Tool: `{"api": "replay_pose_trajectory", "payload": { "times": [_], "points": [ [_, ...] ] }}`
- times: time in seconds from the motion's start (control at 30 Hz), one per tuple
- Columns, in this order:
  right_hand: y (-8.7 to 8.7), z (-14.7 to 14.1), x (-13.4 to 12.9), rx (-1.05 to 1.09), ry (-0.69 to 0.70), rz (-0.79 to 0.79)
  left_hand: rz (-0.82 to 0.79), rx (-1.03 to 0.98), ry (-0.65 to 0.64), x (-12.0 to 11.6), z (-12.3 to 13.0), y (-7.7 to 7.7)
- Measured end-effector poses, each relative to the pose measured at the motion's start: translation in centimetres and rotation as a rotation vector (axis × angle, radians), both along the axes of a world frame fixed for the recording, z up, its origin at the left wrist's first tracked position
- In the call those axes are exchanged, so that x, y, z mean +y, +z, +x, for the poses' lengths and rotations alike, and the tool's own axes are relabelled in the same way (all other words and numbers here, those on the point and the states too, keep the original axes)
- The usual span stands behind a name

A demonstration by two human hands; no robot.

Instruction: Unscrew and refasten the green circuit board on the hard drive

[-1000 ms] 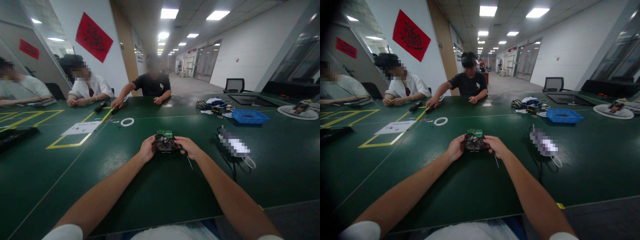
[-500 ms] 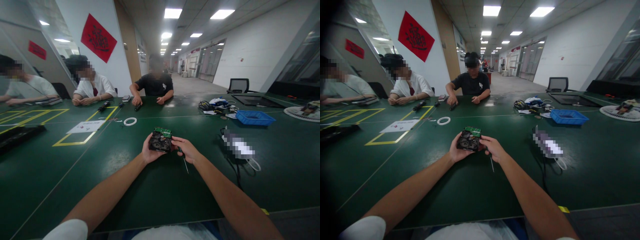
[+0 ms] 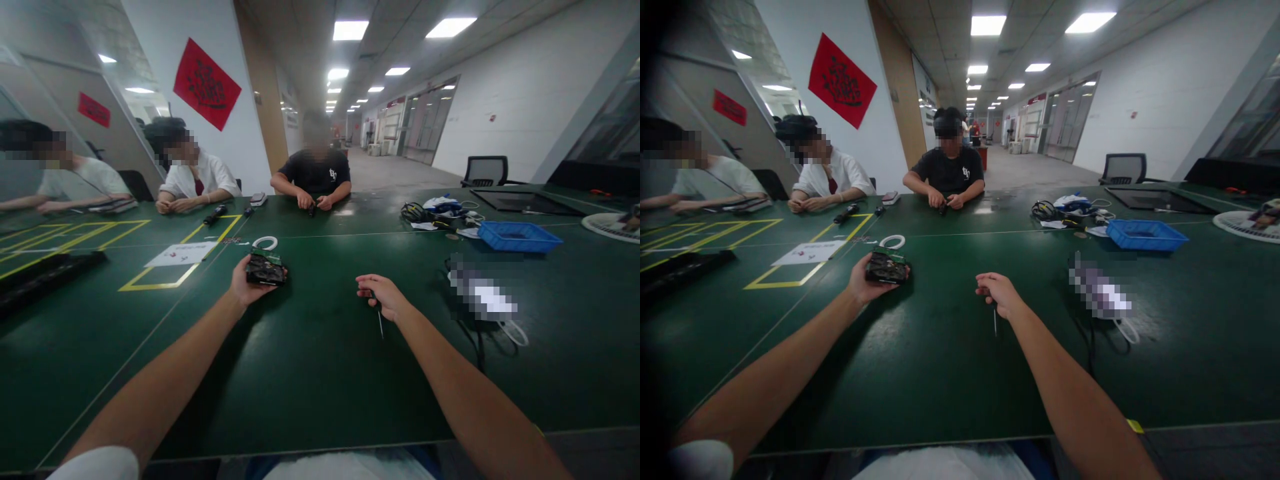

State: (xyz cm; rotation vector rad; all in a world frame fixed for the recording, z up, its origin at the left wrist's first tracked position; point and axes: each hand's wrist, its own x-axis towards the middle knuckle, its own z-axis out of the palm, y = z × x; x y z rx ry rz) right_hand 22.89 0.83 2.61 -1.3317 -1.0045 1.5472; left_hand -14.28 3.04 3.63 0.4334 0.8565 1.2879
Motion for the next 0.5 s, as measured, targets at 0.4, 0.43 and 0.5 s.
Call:
{"api": "replay_pose_trajectory", "payload": {
  "times": [0.4, 0.43, 0.5],
  "points": [
    [-0.6, 0.3, 0.5, 0.008, -0.043, 0.012, -0.253, 0.388, 0.014, 1.3, -11.4, 3.7],
    [-0.5, 0.4, 0.6, 0.005, -0.044, 0.011, -0.264, 0.399, 0.018, 1.3, -11.4, 4.1],
    [-0.5, 0.5, 0.6, 0.001, -0.049, 0.008, -0.274, 0.477, 0.023, 1.4, -11.1, 4.8]
  ]
}}
